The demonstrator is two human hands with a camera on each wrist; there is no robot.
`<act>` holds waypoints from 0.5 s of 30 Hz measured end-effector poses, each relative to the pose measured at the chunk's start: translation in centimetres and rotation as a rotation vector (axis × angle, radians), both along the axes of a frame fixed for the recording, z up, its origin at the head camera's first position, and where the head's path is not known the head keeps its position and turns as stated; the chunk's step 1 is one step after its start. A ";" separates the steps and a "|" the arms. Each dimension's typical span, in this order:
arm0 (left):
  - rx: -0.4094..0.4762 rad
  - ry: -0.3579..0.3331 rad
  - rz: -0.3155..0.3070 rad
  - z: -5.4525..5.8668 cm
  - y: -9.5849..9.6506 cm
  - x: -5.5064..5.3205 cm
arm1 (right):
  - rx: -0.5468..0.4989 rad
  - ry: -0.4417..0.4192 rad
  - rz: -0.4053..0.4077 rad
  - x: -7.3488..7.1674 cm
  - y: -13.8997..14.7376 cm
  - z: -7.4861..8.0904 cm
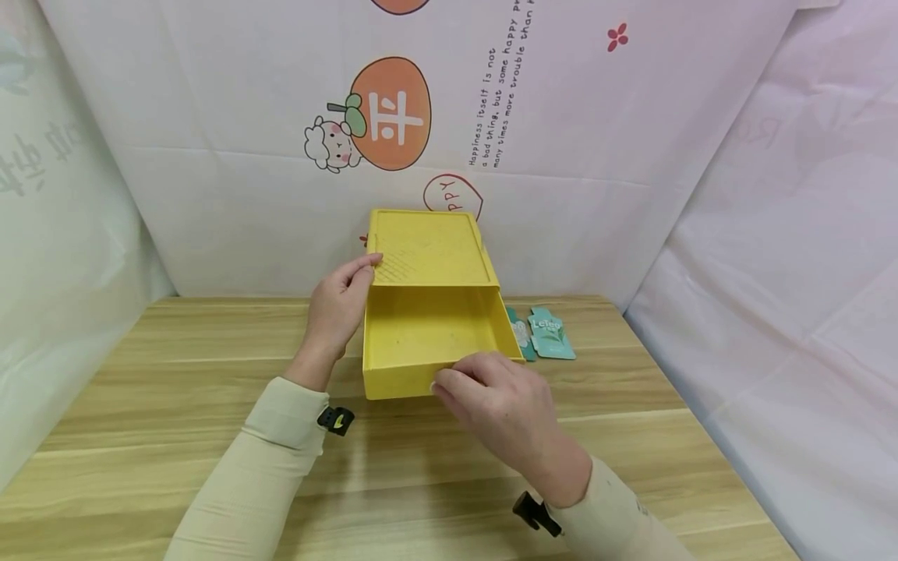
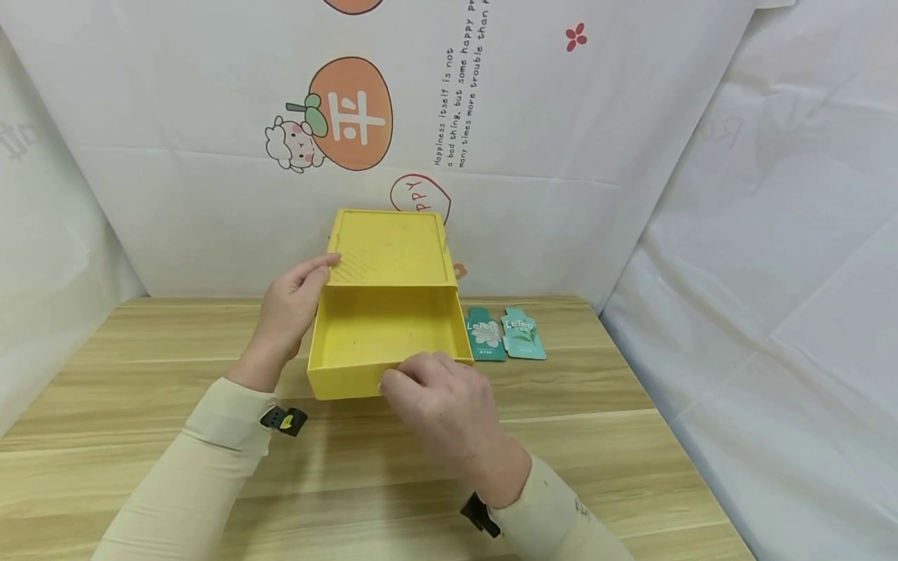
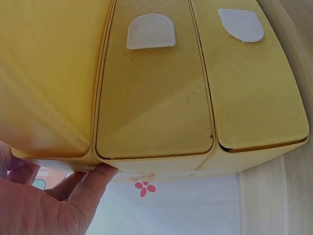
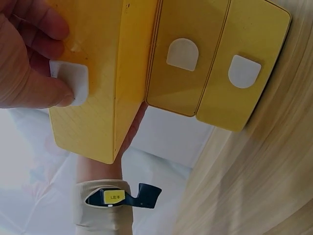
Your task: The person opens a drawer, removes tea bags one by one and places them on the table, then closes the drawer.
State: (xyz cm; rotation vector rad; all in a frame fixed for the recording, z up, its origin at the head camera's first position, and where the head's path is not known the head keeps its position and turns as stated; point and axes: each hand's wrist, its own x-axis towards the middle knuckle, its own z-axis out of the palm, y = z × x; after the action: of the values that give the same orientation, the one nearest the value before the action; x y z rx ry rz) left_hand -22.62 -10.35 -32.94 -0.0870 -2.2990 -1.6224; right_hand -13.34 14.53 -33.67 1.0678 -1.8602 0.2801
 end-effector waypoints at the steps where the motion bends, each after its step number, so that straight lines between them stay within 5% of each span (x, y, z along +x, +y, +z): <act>1: 0.005 -0.003 -0.004 0.0 0.0 0.0 | 0.003 -0.004 -0.002 -0.1 0.0 0.0; 15: 0.023 -0.043 -0.028 0.1 -0.3 0.1 | 0.052 -0.099 -0.061 -1.2 -0.2 0.4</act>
State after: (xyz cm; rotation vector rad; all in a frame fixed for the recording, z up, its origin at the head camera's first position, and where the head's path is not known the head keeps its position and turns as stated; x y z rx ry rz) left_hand -22.54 -10.62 -32.79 -0.0797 -2.3203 -1.6795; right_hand -14.56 14.28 -33.31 1.0470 -1.9939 0.2542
